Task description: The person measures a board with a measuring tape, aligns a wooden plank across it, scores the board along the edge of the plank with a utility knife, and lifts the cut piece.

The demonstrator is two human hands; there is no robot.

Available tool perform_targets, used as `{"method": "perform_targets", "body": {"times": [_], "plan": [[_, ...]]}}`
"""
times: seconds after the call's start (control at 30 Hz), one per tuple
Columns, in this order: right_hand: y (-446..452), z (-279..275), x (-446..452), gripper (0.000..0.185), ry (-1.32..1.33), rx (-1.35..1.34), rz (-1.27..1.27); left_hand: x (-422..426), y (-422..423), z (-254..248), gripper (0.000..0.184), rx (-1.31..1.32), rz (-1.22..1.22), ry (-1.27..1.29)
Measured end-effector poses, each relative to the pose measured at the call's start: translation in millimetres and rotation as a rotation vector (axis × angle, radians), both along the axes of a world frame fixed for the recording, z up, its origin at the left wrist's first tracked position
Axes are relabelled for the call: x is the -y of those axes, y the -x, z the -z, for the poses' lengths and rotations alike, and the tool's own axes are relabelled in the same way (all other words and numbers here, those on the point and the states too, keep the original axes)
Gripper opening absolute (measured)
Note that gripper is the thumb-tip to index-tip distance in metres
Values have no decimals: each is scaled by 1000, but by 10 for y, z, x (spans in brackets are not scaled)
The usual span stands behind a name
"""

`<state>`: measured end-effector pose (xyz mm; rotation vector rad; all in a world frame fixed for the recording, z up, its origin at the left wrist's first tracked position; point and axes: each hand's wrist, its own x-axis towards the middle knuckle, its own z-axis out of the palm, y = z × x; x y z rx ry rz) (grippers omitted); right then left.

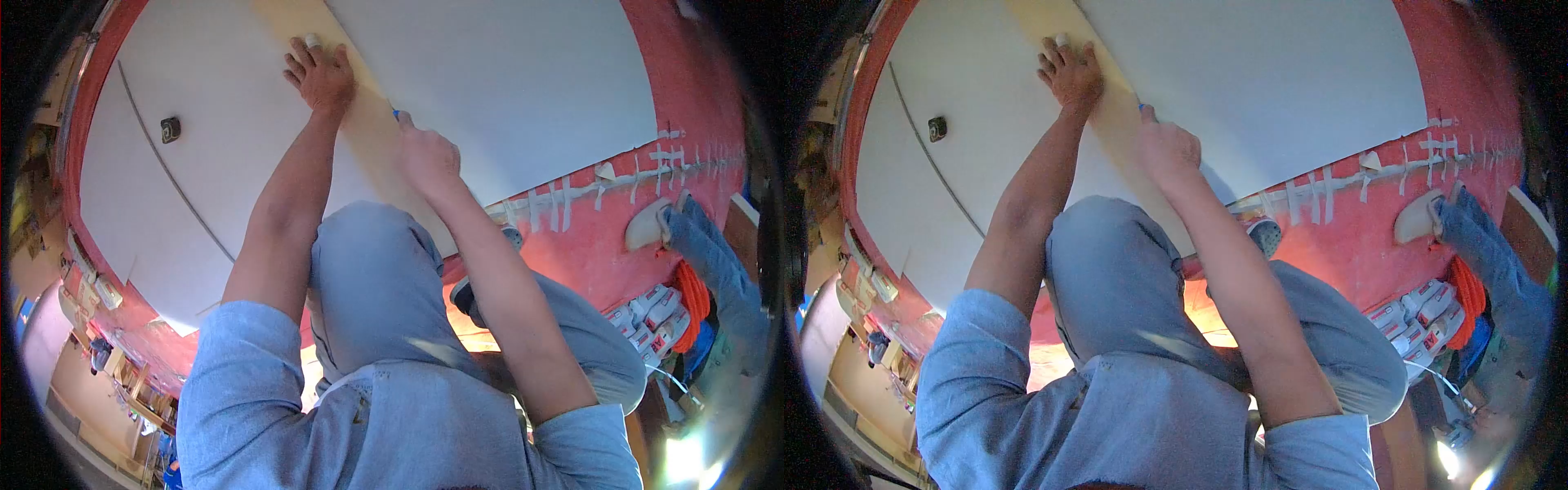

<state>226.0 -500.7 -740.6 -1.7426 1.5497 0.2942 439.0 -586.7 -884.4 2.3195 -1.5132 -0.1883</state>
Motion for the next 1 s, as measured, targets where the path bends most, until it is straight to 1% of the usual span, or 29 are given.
{"method": "perform_targets", "body": {"times": [0.07,0.23,0.37,0.43,0.47,0.57,0.63,0.67,0.77,0.87,1.0], "plan": [[68,19,-113,56,4,7,25,14,10,23,81,21,11,8],[124,-20,-65,58,-17,21,-33,51,26,24,80,53,9,-2],[200,-23,-242,61,-1,76,22,36,-14,112,80,76,21,-7],[313,37,-507,61,-101,-25,43,68,-62,103,80,114,20,-13],[348,56,-561,61,-113,-32,48,30,-19,110,80,140,23,-21],[446,-51,-572,62,-86,-15,42,43,2,175,79,79,-3,31],[482,-49,-717,64,-13,-22,9,56,-15,145,79,105,18,14],[521,-37,-806,64,-21,-29,11,21,-21,142,79,136,27,-5],[670,21,-968,66,-47,-68,-40,9,18,37,79,89,27,-20],[701,26,-1036,68,18,-58,-27,19,39,-31,80,52,14,-31],[797,-59,-1257,67,2,-123,-60,7,14,69,80,63,14,1]]}}
